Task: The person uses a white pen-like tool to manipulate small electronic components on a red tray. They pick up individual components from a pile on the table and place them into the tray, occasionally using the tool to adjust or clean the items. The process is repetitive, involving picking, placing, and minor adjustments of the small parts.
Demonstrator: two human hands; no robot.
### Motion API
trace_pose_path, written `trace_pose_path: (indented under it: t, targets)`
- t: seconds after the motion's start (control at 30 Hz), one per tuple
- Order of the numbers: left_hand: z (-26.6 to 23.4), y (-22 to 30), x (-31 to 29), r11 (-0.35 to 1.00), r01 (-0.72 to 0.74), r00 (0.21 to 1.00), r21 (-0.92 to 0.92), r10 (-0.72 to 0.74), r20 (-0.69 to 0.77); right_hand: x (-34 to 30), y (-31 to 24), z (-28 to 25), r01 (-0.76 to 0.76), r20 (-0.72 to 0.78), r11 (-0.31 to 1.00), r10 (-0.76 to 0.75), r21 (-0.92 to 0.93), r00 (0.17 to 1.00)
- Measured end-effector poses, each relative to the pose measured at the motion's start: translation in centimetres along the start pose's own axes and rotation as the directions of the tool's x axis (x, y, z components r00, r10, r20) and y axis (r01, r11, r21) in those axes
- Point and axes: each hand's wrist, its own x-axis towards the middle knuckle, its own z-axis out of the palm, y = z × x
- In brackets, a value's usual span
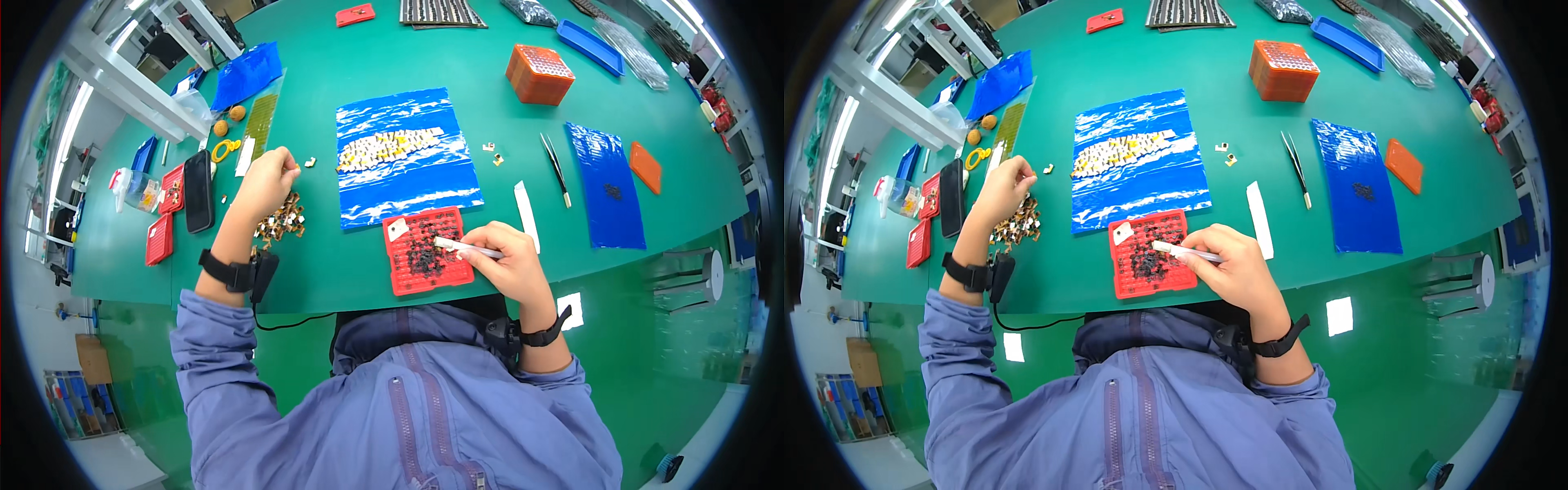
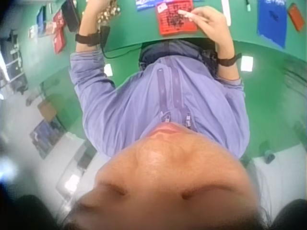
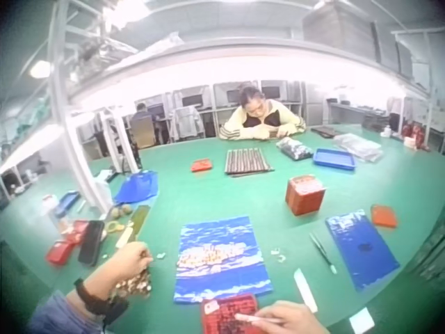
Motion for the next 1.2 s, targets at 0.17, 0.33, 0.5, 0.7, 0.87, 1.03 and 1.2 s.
trace_pose_path:
  t: [0.17,0.33,0.5,0.7,0.87,1.03,1.2]
  targets:
    - [-1.2,5.8,-3.6,0.925,-0.034,0.991,-0.377,-0.02,-0.136,0.0,0.1,-0.2,0.01,0.006,1.0,-0.01,0.015,1.0]
    - [0.6,8.7,-7.8,0.541,-0.003,0.998,-0.841,0.057,0.034,-0.1,-0.2,-0.1,-0.049,0.071,0.986,0.038,0.156,0.997]
    - [2.6,10.8,-9.8,0.195,0.192,0.97,-0.962,0.109,0.215,-0.2,-1.4,0.1,0.088,0.102,0.978,-0.109,0.191,0.989]
    - [6.3,12.0,-10.6,-0.303,0.219,0.962,-0.928,0.227,0.153,0.2,-2.9,0.9,0.102,0.178,0.957,-0.154,0.272,0.972]
    - [6.8,12.2,-10.8,-0.377,0.289,0.941,-0.88,0.279,0.19,0.3,-2.9,1.1,0.064,0.228,0.967,-0.122,0.247,0.966]
    - [7.2,12.0,-10.8,-0.367,0.301,0.934,-0.88,0.3,0.194,0.7,-2.9,1.2,0.12,0.198,0.958,-0.175,0.259,0.964]
    - [7.4,12.2,-10.7,-0.36,0.321,0.931,-0.876,0.288,0.223,0.9,-2.9,0.8,0.101,0.207,0.976,-0.141,0.193,0.968]
